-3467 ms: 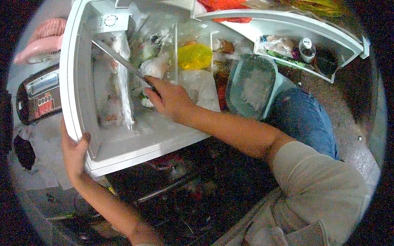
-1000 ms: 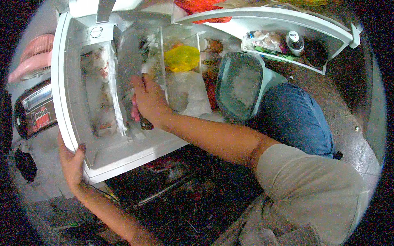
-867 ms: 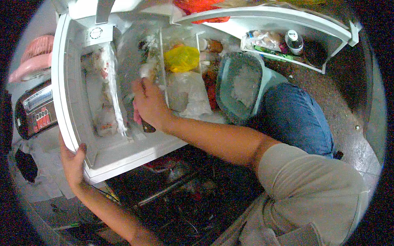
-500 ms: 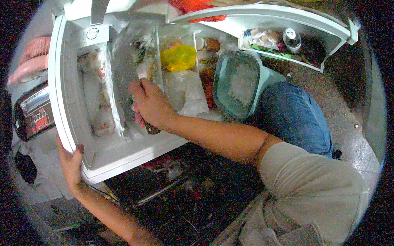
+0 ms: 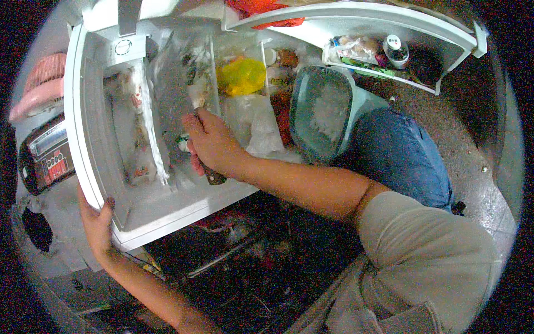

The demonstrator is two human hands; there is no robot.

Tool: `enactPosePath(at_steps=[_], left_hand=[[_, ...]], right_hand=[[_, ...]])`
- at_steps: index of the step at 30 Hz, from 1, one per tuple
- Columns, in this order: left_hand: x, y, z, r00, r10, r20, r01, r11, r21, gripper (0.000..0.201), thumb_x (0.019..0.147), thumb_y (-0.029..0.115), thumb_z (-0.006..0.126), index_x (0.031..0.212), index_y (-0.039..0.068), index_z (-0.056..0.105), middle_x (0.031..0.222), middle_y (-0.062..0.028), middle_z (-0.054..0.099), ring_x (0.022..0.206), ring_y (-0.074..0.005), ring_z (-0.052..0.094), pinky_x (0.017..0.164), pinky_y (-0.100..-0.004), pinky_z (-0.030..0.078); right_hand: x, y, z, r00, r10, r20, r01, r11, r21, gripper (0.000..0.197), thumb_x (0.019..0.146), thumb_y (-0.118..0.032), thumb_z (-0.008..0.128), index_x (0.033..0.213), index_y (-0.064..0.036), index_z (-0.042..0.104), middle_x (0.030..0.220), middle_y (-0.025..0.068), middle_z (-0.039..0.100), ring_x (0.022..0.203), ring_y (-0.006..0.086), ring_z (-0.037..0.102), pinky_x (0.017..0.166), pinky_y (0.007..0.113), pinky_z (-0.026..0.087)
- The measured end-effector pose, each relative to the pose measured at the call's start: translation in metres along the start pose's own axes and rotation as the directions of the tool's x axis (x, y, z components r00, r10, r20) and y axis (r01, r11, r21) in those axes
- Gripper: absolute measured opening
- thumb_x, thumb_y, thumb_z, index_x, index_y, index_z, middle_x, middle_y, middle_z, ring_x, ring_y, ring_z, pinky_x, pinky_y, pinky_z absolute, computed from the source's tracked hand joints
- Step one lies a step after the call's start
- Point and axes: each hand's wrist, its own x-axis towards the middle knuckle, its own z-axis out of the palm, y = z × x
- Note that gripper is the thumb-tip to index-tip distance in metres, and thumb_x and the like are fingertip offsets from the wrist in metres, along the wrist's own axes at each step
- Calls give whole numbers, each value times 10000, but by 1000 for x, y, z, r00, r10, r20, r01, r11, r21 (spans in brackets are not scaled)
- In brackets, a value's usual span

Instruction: The person scrapes built-up ice from the inside walls and shelves of a freezer using a knife and a spatula, placing the ice chunks into a plastic bin.

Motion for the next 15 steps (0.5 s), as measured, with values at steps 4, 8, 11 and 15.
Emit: enactPosePath(at_steps=[4,8,11,15], left_hand=[[-2,-7,5,999,-14,-37,13,999,-42,816,740,29,619,1489,-38,301,1406,-168,465,1257,-239,467,1081,-336,333],[-2,-7,3,997,-38,-63,40,999,31,821,739,32,626,1488,-43,298,1400,-170,468,1243,-242,477,1076,-337,339],[-4,-4,3,998,-61,-25,60,998,-16,825,735,35,631,1486,-45,299,1393,-171,473,1238,-248,480,1072,-339,342],[-5,-4,3,997,-55,-63,55,998,-3,827,730,48,643,1482,-39,311,1382,-171,478,1228,-253,483,1070,-340,343]], right_hand=[[6,-4,-5,985,110,132,-86,981,-177,301,1043,-327,426,945,-44,446,604,58,498,371,180,511,349,361,410],[-17,5,10,995,1,100,11,993,-115,299,1048,-331,416,971,-43,440,581,61,497,375,179,512,350,360,411],[-23,-4,-7,993,-89,-79,88,996,-14,295,1048,-331,417,972,-47,438,571,56,491,371,179,508,346,354,411],[-9,-13,-12,998,-16,-65,15,1000,-22,251,1041,-303,432,989,-57,442,667,44,486,427,173,534,381,317,432]])
